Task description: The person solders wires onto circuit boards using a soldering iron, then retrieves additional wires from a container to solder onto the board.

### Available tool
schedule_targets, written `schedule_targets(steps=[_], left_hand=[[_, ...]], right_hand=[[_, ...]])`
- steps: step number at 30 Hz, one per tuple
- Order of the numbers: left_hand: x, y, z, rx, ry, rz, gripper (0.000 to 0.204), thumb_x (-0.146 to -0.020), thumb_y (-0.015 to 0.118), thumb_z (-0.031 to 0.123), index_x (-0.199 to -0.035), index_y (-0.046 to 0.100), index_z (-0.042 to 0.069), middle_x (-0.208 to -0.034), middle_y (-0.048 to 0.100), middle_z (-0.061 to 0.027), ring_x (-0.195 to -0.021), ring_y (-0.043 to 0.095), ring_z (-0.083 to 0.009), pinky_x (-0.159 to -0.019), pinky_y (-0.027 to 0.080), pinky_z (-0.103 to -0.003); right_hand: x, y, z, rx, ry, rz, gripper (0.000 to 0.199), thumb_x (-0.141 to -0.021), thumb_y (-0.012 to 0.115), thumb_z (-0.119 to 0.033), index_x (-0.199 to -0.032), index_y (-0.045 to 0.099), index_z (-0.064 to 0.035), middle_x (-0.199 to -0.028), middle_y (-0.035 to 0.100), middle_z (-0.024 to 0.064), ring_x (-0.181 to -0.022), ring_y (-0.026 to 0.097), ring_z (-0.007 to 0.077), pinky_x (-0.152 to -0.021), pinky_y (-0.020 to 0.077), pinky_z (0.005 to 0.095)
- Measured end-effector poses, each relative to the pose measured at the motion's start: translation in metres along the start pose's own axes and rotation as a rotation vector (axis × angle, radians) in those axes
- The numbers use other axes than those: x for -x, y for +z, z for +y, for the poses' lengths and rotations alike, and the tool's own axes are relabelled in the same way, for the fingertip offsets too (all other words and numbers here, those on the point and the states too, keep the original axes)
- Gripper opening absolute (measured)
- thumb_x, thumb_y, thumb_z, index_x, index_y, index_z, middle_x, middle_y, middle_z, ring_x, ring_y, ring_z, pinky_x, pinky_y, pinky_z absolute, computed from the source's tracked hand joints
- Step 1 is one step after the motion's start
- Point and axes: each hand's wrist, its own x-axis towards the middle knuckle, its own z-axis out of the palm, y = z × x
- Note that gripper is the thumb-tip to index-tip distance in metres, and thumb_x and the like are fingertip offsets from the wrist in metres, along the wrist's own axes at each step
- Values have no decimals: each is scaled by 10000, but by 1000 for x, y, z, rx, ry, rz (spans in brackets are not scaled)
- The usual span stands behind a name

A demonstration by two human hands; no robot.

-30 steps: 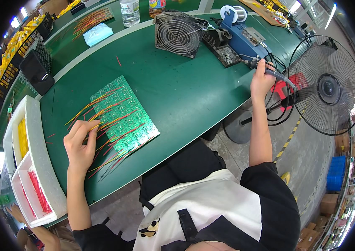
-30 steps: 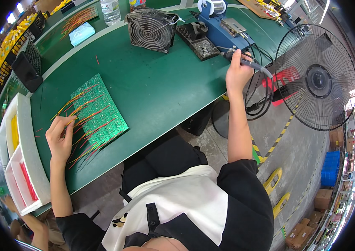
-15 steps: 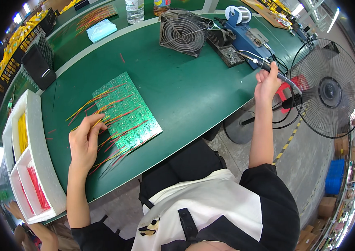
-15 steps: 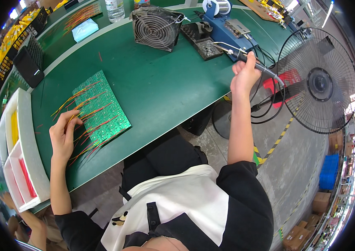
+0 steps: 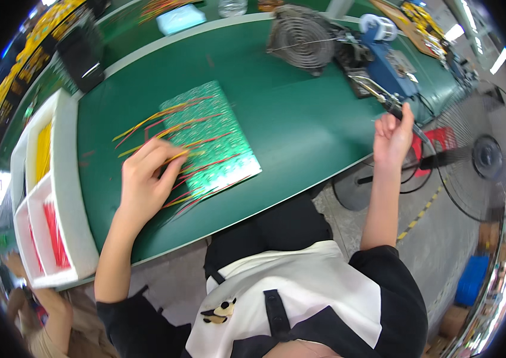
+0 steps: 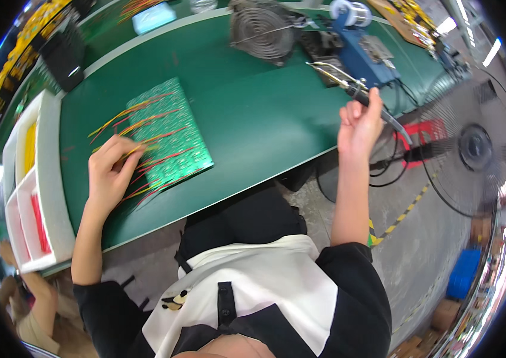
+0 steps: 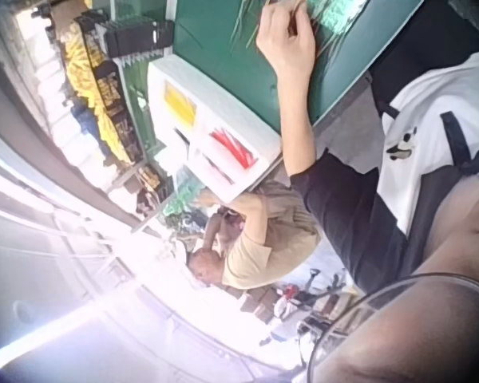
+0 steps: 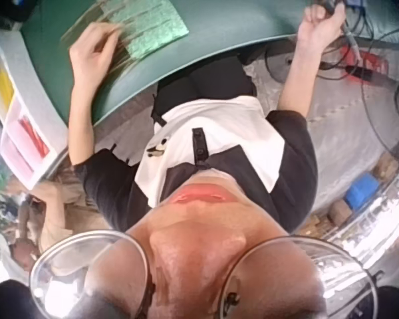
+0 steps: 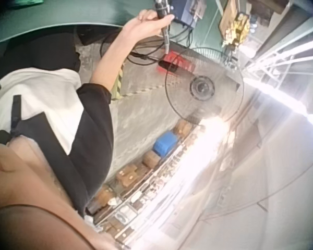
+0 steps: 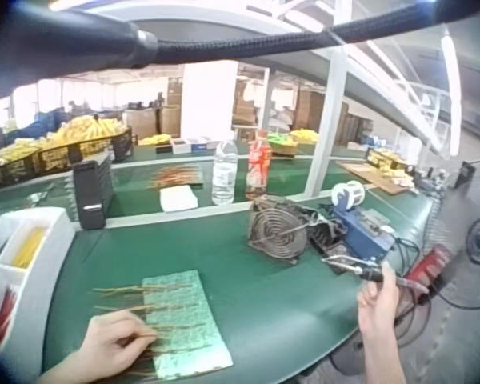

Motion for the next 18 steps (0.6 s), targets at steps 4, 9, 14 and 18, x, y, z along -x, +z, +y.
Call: schedule_targets(steps=[4,9,14,18], left_hand=[[-2,2,1,47,-82,14,77,-737,651,4,-811,631,10,-709,589,-59,-533,488,-112,-438,339,-231],[3,5,1,105,-136,1,58,-733,643,19,-787,622,19,-689,567,-50,-542,503,-103,-443,362,-236],[10,13,-5,110,-35,-13,53,-729,635,8,-777,618,24,-689,564,-55,-506,478,-120,-451,381,-249],[13,15,-12,139,11,-20,90,-703,642,-25,-782,640,20,-641,547,-18,-452,339,-55,-412,256,-222]], right_hand=[[23,11,10,45,46,-211,261,-909,504,-275,-729,489,-87,-505,390,-15,-419,281,46,-414,213,209],[59,40,34,85,220,-321,234,-919,484,-265,-818,526,-58,-546,395,-29,-462,297,28,-422,220,194],[88,50,47,102,301,-392,222,-925,467,-249,-842,518,-49,-540,366,-28,-451,283,32,-419,214,199],[101,54,53,91,314,-442,215,-917,466,-230,-786,472,-60,-528,346,-23,-448,287,37,-409,209,210]])
